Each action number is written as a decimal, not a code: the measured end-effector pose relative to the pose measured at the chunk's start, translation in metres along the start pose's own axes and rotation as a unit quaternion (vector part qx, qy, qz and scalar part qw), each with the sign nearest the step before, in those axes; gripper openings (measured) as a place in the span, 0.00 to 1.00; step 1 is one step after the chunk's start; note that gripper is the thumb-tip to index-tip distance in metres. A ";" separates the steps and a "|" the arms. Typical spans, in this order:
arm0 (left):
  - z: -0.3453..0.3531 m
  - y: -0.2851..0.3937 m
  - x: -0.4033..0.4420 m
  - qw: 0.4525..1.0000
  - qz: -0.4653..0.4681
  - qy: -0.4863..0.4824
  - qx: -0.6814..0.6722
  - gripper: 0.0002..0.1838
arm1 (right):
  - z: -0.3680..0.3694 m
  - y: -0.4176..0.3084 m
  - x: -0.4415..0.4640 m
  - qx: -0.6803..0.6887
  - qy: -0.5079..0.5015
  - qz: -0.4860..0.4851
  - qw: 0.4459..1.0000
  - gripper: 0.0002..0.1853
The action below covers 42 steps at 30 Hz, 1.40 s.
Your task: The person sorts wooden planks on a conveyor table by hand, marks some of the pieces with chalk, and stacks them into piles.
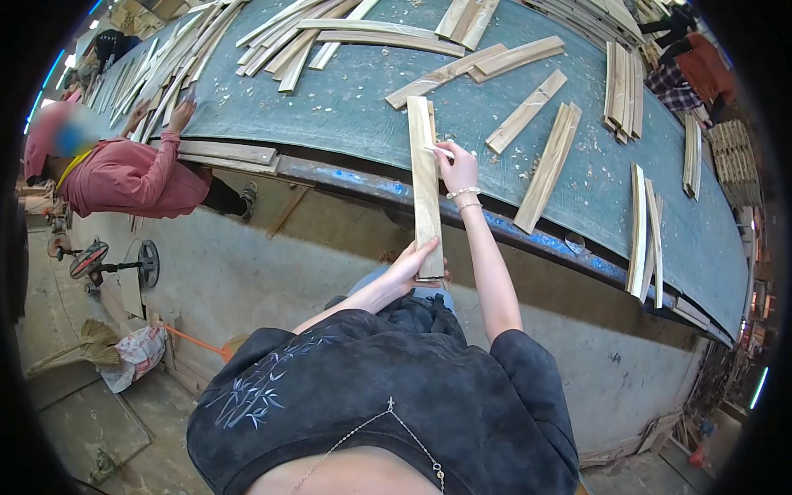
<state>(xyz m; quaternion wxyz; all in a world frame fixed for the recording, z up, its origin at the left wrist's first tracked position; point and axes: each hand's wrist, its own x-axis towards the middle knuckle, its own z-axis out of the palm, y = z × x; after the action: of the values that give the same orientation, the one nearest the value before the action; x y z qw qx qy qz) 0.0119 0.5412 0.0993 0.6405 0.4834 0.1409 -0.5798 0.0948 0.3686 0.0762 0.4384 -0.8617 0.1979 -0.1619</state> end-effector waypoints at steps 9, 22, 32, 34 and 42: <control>-0.008 0.001 -0.001 0.995 0.079 0.013 -0.057 0.19 | 0.007 -0.030 -0.064 -0.119 0.026 -0.100 0.987 0.06; -0.017 0.044 -0.033 0.907 -0.032 -0.124 -0.401 0.22 | -0.023 -0.018 -0.079 0.309 0.117 0.175 0.928 0.10; -0.033 0.027 -0.015 0.785 -0.055 -0.347 -0.510 0.09 | 0.031 -0.032 -0.024 0.069 0.113 0.038 0.990 0.07; -0.037 0.028 -0.014 0.785 -0.060 -0.346 -0.510 0.08 | 0.042 -0.031 -0.022 -0.043 0.157 -0.007 0.987 0.06; -0.044 0.042 -0.015 0.785 -0.090 -0.323 -0.521 0.10 | 0.001 -0.078 -0.094 0.028 0.023 0.029 0.999 0.06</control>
<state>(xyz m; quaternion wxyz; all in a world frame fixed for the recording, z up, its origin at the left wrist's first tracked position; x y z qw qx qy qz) 0.0611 0.5791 0.1081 0.7481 -0.1537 0.2490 -0.5956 0.0293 0.4567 0.1299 0.4618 -0.8390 0.2288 -0.1744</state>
